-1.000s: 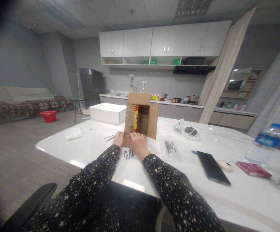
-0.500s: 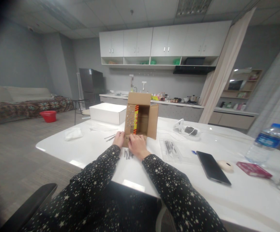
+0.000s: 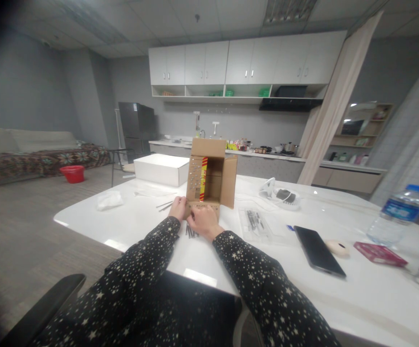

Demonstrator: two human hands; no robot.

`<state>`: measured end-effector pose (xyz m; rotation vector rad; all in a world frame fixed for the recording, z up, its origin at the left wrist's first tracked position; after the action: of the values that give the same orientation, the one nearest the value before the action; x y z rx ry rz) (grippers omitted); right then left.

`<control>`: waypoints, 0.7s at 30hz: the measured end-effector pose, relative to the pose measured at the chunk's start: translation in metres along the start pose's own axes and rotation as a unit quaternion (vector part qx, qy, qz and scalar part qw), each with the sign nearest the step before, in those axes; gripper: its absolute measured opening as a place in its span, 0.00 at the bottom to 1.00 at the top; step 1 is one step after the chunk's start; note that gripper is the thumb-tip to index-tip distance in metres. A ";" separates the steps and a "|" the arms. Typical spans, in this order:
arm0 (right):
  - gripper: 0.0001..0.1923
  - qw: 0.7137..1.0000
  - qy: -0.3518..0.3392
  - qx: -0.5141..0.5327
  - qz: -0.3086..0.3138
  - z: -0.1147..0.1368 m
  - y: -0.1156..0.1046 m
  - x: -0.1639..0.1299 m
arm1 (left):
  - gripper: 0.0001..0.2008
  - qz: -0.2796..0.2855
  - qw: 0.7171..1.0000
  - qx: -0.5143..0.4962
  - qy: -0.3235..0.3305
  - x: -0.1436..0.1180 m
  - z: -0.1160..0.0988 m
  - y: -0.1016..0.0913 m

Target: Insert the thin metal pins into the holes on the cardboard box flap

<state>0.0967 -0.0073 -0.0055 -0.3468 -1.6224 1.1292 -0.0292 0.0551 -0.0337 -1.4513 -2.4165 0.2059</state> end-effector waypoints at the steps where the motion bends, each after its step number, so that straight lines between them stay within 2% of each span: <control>1: 0.11 1.000 0.000 0.002 0.001 0.001 0.000 0.000 | 0.13 0.000 1.000 -0.001 0.000 0.000 0.001 0.000; 16: 0.12 1.000 -0.006 0.012 0.021 0.003 -0.003 -0.001 | 0.13 0.010 1.000 -0.007 -0.001 0.001 0.002 0.000; 21: 0.14 0.998 -0.028 0.013 0.055 0.003 -0.001 0.000 | 0.13 0.011 1.000 -0.002 -0.002 0.002 0.004 0.001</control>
<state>0.0949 -0.0096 -0.0045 -0.3953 -1.6526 1.2525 -0.0304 0.0576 -0.0374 -1.4805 -2.4071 0.2108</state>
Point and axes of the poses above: each hand's wrist, its own x-axis towards the middle knuckle, its own y-axis out of the palm, z = x × y, the point moved 2 cm from there along x, towards the middle knuckle, and after that the axes turned 8 degrees about -z, right-handed, at the moved point
